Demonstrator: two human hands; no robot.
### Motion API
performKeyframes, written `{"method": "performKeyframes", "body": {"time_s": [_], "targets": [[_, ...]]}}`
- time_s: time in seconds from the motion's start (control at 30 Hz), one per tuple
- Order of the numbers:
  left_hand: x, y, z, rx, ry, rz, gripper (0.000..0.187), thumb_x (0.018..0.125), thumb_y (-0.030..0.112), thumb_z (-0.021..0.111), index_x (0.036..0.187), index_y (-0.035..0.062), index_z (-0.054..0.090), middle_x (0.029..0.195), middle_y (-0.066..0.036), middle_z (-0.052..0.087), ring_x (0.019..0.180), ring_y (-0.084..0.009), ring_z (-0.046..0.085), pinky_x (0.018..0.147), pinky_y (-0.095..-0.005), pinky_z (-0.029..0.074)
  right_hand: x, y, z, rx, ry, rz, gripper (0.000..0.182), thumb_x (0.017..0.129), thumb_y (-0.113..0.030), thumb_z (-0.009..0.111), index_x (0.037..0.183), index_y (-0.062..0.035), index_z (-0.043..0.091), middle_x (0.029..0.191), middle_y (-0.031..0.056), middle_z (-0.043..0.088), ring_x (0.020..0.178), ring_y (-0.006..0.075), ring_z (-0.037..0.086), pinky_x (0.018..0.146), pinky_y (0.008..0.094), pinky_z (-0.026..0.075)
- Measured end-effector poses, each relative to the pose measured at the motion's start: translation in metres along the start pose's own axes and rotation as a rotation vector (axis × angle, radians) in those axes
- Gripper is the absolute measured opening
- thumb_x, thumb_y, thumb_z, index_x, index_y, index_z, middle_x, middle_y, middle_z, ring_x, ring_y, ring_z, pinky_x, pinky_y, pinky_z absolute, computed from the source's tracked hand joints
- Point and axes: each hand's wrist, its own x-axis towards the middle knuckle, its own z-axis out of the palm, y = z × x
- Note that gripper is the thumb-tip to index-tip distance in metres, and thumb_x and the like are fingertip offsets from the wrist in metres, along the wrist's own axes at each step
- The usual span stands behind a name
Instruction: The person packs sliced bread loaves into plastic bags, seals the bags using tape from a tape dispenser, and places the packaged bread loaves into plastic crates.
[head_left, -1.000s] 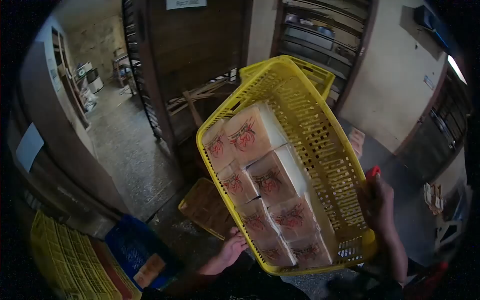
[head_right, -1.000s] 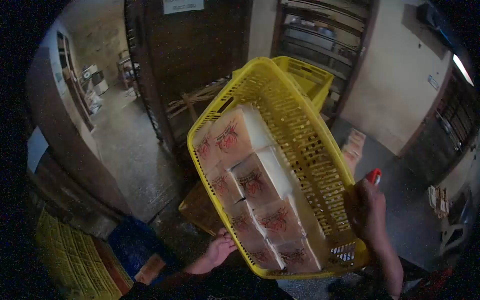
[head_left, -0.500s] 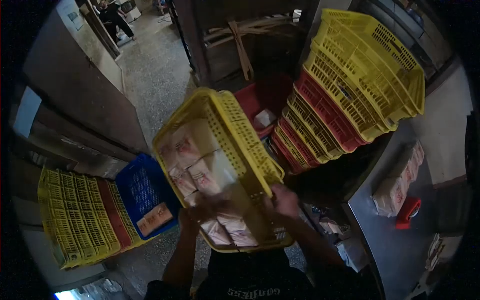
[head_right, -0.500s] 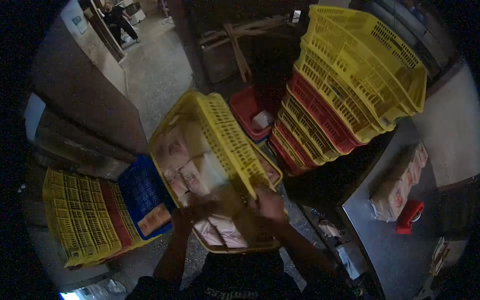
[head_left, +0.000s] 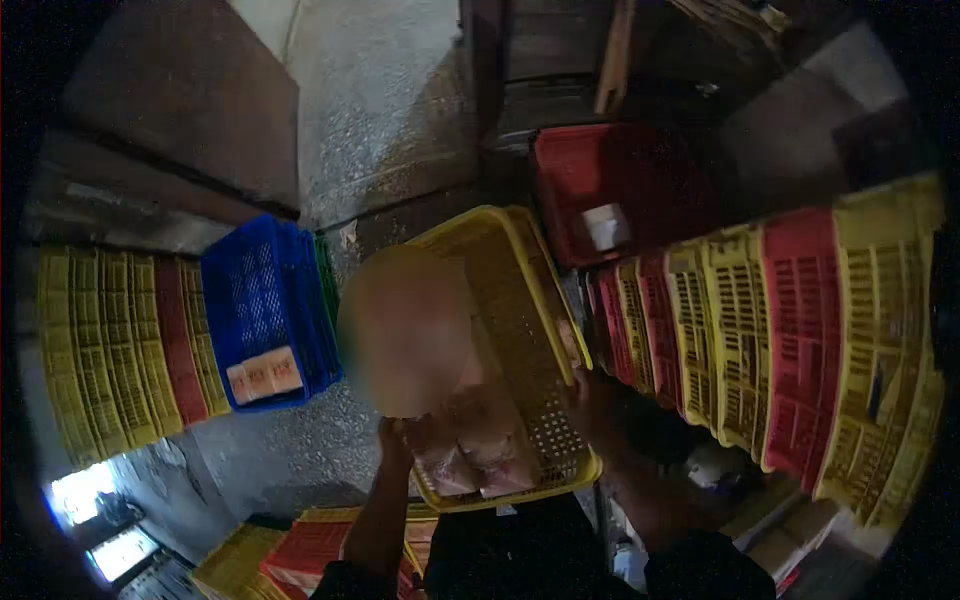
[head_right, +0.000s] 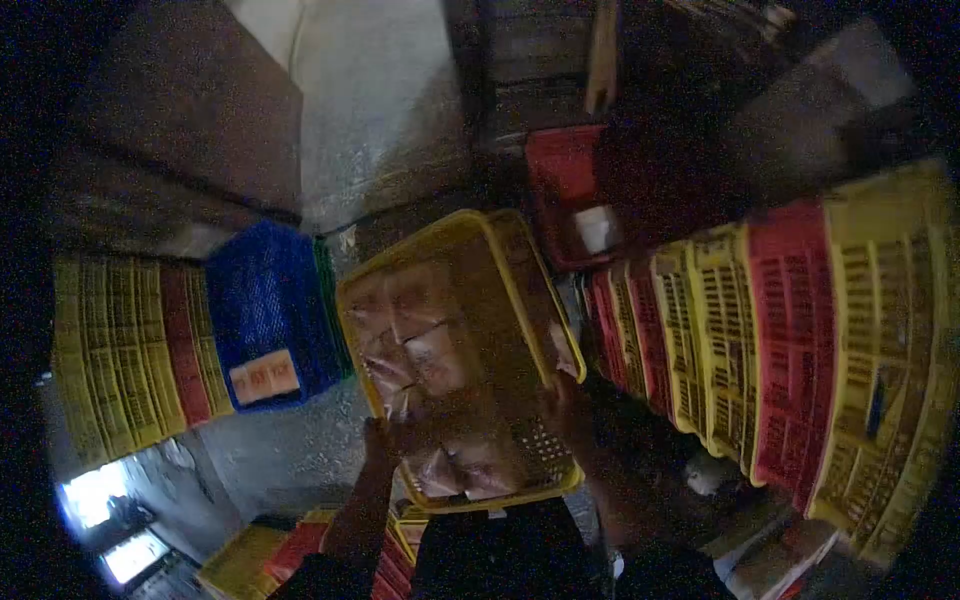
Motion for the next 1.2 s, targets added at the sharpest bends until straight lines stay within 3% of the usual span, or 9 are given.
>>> {"method": "performKeyframes", "body": {"time_s": [0.33, 0.4, 0.5, 0.57, 0.7, 0.83, 1.03, 1.1, 1.2], "targets": [[0.139, -0.117, 0.106, -0.408, 0.264, -0.078, 0.022, 0.099, 0.026, 0.059, 0.106, 0.0042, 0.059, 0.087, -0.006, 0.057, 0.081, -0.0159, 0.056, 0.071, -0.0334, 0.047, 0.132, 0.215, 0.064, -0.289, -0.119, 0.171, 0.037, 0.103, -0.034, 0.052, 0.121, -0.0022, 0.054, 0.079, 0.0157, 0.054, 0.068, 0.0348, 0.054, 0.067, 0.0484, 0.043], [0.145, -0.108, 0.113, 0.2, 0.127, -0.051, 0.026, 0.1, 0.028, 0.06, 0.107, 0.0027, 0.058, 0.094, -0.008, 0.061, 0.086, -0.0169, 0.059, 0.073, -0.0332, 0.049, 0.142, 0.221, 0.069, -0.002, -0.231, 0.308, 0.036, 0.103, -0.033, 0.052, 0.121, -0.002, 0.053, 0.082, 0.0173, 0.055, 0.071, 0.037, 0.054, 0.07, 0.0491, 0.044], [0.153, -0.126, 0.1, -0.086, 0.074, -0.069, 0.028, 0.099, 0.026, 0.062, 0.111, 0.0021, 0.058, 0.097, -0.009, 0.063, 0.088, -0.0177, 0.061, 0.074, -0.0336, 0.05, 0.137, 0.216, 0.077, -0.518, -0.096, 0.029, 0.035, 0.103, -0.033, 0.051, 0.119, -0.0016, 0.05, 0.089, 0.0201, 0.055, 0.079, 0.0404, 0.055, 0.075, 0.0494, 0.044], [0.154, -0.138, 0.098, -0.15, 0.081, -0.038, 0.029, 0.098, 0.025, 0.063, 0.115, 0.0021, 0.058, 0.099, -0.01, 0.065, 0.09, -0.0186, 0.063, 0.076, -0.034, 0.052, 0.15, 0.217, 0.074, -0.678, -0.25, 0.326, 0.036, 0.104, -0.033, 0.05, 0.122, -0.0018, 0.049, 0.101, 0.0233, 0.057, 0.089, 0.0427, 0.056, 0.082, 0.0495, 0.044], [0.146, -0.14, 0.095, -0.025, 0.112, -0.012, 0.03, 0.097, 0.022, 0.064, 0.119, 0.0025, 0.059, 0.099, -0.011, 0.066, 0.09, -0.0201, 0.064, 0.076, -0.0343, 0.052, 0.12, 0.287, 0.076, -0.441, -0.155, 0.305, 0.034, 0.102, -0.026, 0.053, 0.126, -0.0023, 0.05, 0.11, 0.0214, 0.061, 0.097, 0.038, 0.058, 0.085, 0.0488, 0.045], [0.134, -0.155, 0.078, -0.353, 0.084, -0.025, 0.023, 0.097, 0.02, 0.064, 0.11, 0.0016, 0.059, 0.095, -0.01, 0.064, 0.086, -0.0185, 0.063, 0.074, -0.0335, 0.051, 0.104, 0.285, 0.085, -0.809, -0.069, 0.146, 0.038, 0.1, -0.024, 0.055, 0.131, -0.0024, 0.051, 0.115, 0.0209, 0.062, 0.102, 0.0363, 0.059, 0.086, 0.0475, 0.046], [0.114, -0.063, 0.112, 0.508, 0.109, 0.286, 0.019, 0.097, 0.018, 0.064, 0.102, 0.001, 0.059, 0.087, -0.006, 0.061, 0.081, -0.0143, 0.058, 0.072, -0.0324, 0.049, 0.124, 0.243, 0.084, -0.322, -0.137, 0.324, 0.044, 0.096, -0.017, 0.061, 0.135, -0.0006, 0.051, 0.11, 0.0243, 0.063, 0.098, 0.0367, 0.062, 0.083, 0.0475, 0.047], [0.129, -0.067, 0.108, 0.526, 0.116, 0.032, 0.018, 0.098, 0.019, 0.064, 0.102, 0.0022, 0.058, 0.089, -0.005, 0.061, 0.084, -0.014, 0.057, 0.075, -0.0312, 0.048, 0.14, 0.214, 0.082, -0.662, -0.209, 0.328, 0.052, 0.094, -0.021, 0.063, 0.138, -0.0013, 0.046, 0.117, 0.025, 0.058, 0.106, 0.0379, 0.058, 0.089, 0.0476, 0.045], [0.171, -0.142, 0.059, -0.099, 0.008, 0.101, 0.02, 0.098, 0.019, 0.063, 0.104, 0.0005, 0.058, 0.093, -0.009, 0.061, 0.089, -0.0162, 0.058, 0.078, -0.0327, 0.048, 0.165, 0.161, 0.107, -0.549, 0.1, 0.105, 0.077, 0.091, -0.033, 0.068, 0.15, -0.0047, 0.028, 0.139, 0.0259, 0.044, 0.127, 0.0406, 0.044, 0.103, 0.0483, 0.038]]}}
